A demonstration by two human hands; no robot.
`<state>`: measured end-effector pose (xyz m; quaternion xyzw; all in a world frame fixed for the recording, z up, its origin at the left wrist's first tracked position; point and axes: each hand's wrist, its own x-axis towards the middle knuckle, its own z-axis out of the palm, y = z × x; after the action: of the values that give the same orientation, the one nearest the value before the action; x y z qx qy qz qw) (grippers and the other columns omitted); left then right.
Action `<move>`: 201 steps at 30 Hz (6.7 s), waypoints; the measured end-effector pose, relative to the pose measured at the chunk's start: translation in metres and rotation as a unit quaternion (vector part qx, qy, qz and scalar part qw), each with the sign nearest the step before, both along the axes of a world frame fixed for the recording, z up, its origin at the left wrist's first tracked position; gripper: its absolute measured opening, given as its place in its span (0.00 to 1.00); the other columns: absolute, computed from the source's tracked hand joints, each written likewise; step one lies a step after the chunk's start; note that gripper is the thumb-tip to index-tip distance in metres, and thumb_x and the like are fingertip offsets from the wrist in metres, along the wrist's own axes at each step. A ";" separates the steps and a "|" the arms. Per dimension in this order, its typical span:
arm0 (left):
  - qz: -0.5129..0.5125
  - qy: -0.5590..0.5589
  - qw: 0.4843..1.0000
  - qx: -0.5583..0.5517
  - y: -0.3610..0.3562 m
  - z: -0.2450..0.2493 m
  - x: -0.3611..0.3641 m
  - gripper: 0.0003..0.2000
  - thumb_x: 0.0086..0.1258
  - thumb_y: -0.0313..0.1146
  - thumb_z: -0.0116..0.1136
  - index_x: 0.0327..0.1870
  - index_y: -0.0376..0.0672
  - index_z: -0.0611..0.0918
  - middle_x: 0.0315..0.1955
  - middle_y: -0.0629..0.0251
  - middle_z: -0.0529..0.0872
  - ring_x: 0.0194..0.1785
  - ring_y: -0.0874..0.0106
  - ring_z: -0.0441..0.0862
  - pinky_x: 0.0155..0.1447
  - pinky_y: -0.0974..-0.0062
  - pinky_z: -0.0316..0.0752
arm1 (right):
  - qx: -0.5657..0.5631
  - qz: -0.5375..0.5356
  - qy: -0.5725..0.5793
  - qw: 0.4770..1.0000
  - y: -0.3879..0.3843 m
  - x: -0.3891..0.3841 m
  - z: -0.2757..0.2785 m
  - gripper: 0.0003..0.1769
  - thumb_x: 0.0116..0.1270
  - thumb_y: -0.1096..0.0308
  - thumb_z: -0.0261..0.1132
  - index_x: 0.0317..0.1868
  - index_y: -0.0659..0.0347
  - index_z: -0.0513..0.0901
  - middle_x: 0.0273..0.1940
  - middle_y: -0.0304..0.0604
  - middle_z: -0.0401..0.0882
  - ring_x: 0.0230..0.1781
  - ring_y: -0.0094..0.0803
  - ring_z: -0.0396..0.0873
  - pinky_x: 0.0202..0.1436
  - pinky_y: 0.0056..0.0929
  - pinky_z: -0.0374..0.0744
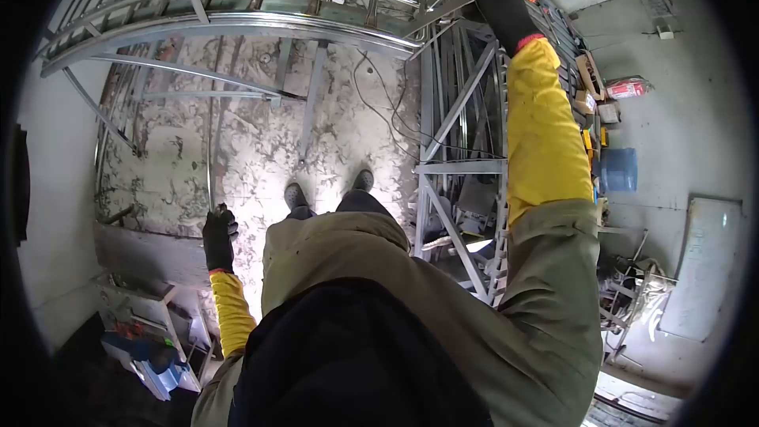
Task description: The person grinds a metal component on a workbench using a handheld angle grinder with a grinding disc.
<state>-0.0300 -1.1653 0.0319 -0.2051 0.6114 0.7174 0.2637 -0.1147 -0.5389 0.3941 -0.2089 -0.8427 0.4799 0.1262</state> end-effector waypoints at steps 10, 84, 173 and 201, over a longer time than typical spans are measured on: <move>-0.011 -0.155 0.988 -0.027 0.026 -0.049 0.062 0.05 0.80 0.40 0.62 0.46 0.54 0.81 0.26 0.82 0.74 0.25 0.86 0.68 0.28 0.83 0.60 | 0.097 -0.021 -0.148 0.984 0.030 -0.030 -0.018 0.23 0.79 0.51 0.65 0.59 0.62 0.88 0.48 0.42 0.91 0.43 0.30 0.89 0.48 0.29 0.86; -0.454 0.007 0.891 -0.015 0.261 0.017 -0.040 0.21 0.80 0.47 0.62 0.67 0.48 0.81 0.42 0.74 0.84 0.43 0.78 0.84 0.46 0.74 0.80 | -0.481 -0.440 0.371 0.662 -0.085 0.494 -0.190 0.19 0.79 0.50 0.67 0.58 0.55 0.83 0.46 0.46 0.89 0.50 0.46 0.88 0.65 0.56 0.84; -0.697 0.447 0.536 -0.165 0.575 0.164 0.157 0.29 0.57 0.38 0.79 0.60 0.38 0.83 0.36 0.57 0.91 0.37 0.61 0.92 0.43 0.65 0.85 | 0.278 -0.415 -0.130 0.856 0.060 0.522 -0.255 0.11 0.63 0.60 0.71 0.44 0.51 0.91 0.45 0.42 0.85 0.54 0.46 0.80 0.62 0.51 0.74; -0.742 0.530 0.371 -0.177 0.600 0.142 0.159 0.28 0.59 0.47 0.72 0.61 0.47 0.84 0.40 0.54 0.92 0.41 0.52 0.91 0.46 0.55 0.86 | 0.291 -0.450 -0.087 0.840 0.081 0.510 -0.299 0.21 0.53 0.52 0.77 0.44 0.54 0.87 0.57 0.47 0.82 0.65 0.51 0.76 0.75 0.56 0.67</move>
<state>0.1288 -0.5655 0.1744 0.7108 0.6456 0.0715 0.2699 0.3953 -0.4574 0.0948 -0.5596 -0.7643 0.0828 0.3096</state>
